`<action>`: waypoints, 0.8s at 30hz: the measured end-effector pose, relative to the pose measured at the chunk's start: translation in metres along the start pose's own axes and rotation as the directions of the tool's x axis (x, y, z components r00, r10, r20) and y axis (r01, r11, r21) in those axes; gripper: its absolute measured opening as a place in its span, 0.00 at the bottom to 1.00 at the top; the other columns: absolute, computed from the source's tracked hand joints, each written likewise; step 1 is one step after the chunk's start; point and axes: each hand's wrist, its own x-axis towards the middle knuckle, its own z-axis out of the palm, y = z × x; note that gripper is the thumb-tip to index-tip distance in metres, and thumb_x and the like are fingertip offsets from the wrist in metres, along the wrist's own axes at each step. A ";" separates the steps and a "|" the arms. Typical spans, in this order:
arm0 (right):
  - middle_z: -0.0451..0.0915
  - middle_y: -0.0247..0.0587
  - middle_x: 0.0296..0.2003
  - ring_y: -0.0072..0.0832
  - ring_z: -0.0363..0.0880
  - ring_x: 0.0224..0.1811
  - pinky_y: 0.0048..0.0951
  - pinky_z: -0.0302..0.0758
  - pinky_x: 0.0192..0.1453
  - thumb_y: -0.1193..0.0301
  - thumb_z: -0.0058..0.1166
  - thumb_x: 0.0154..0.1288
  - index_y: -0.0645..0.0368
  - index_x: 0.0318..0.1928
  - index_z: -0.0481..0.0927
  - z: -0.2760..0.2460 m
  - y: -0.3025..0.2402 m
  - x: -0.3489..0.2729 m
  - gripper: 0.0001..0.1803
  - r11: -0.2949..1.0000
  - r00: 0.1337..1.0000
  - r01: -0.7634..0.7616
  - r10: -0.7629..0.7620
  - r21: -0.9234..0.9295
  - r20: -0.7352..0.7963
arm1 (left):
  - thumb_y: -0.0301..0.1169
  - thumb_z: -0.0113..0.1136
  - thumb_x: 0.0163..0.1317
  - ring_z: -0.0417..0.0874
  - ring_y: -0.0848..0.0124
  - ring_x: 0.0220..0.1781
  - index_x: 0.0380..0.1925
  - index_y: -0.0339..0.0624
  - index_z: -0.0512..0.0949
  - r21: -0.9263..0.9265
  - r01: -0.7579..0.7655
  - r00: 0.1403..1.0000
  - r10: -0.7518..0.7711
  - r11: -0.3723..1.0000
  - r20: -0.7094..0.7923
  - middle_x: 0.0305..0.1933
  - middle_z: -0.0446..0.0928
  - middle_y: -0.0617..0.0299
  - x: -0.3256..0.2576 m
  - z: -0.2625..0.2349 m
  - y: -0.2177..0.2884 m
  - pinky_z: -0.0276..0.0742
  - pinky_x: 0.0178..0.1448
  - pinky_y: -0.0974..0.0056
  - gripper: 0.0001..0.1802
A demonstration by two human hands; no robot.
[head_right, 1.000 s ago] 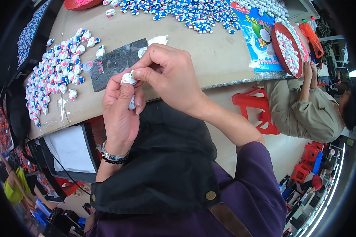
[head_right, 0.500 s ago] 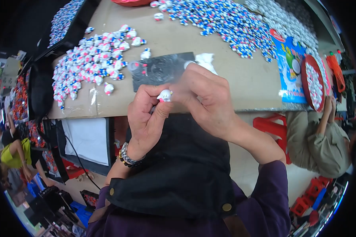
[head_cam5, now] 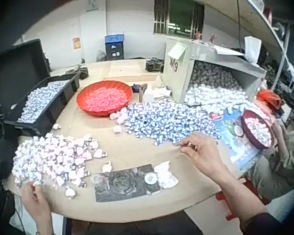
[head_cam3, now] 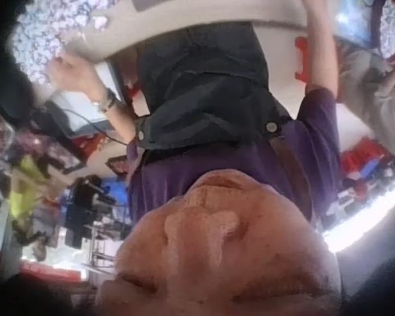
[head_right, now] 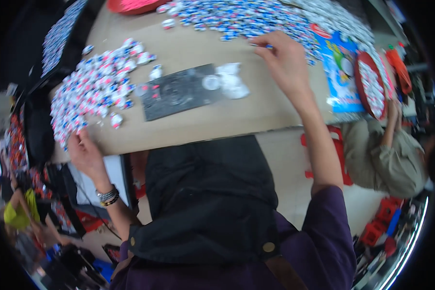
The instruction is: The person assembles plastic figurines by adding blue caps to white figurines by hand.
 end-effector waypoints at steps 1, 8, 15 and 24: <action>0.81 0.42 0.35 0.36 0.79 0.35 0.32 0.75 0.39 0.77 0.58 0.56 0.57 0.38 0.84 0.005 0.004 0.002 0.09 1.000 1.000 -0.004 0.004 -0.029 0.000 | 0.34 0.58 0.65 0.74 0.58 0.29 0.41 0.33 0.78 0.090 -0.076 0.997 0.076 0.993 0.003 0.30 0.75 0.52 0.001 0.004 -0.012 0.69 0.32 0.60 0.13; 0.79 0.37 0.33 0.38 0.79 0.39 0.39 0.76 0.40 0.76 0.57 0.54 0.54 0.34 0.83 0.016 0.018 0.021 0.07 0.964 0.996 0.056 -0.037 -0.261 0.077 | 0.42 0.65 0.60 0.71 0.69 0.22 0.48 0.35 0.75 0.038 0.038 0.996 -0.035 0.999 -0.080 0.28 0.73 0.59 0.007 0.009 -0.007 0.68 0.30 0.62 0.24; 0.76 0.38 0.35 0.36 0.76 0.46 0.41 0.77 0.40 0.76 0.56 0.53 0.55 0.34 0.81 0.028 0.013 0.014 0.06 0.873 0.981 0.170 -0.108 -0.458 0.160 | 0.33 0.67 0.60 0.68 0.78 0.27 0.51 0.36 0.75 -0.242 0.099 0.964 -0.153 0.965 -0.218 0.28 0.70 0.66 -0.004 -0.004 0.013 0.67 0.32 0.71 0.21; 0.78 0.39 0.34 0.37 0.78 0.38 0.33 0.77 0.38 0.79 0.61 0.51 0.59 0.41 0.75 -0.004 -0.036 -0.007 0.15 0.985 0.992 0.022 -0.043 0.169 0.122 | 0.24 0.58 0.63 0.69 0.84 0.30 0.42 0.37 0.76 -0.751 0.498 0.802 0.100 0.434 0.589 0.29 0.73 0.71 -0.060 -0.028 0.136 0.65 0.35 0.77 0.08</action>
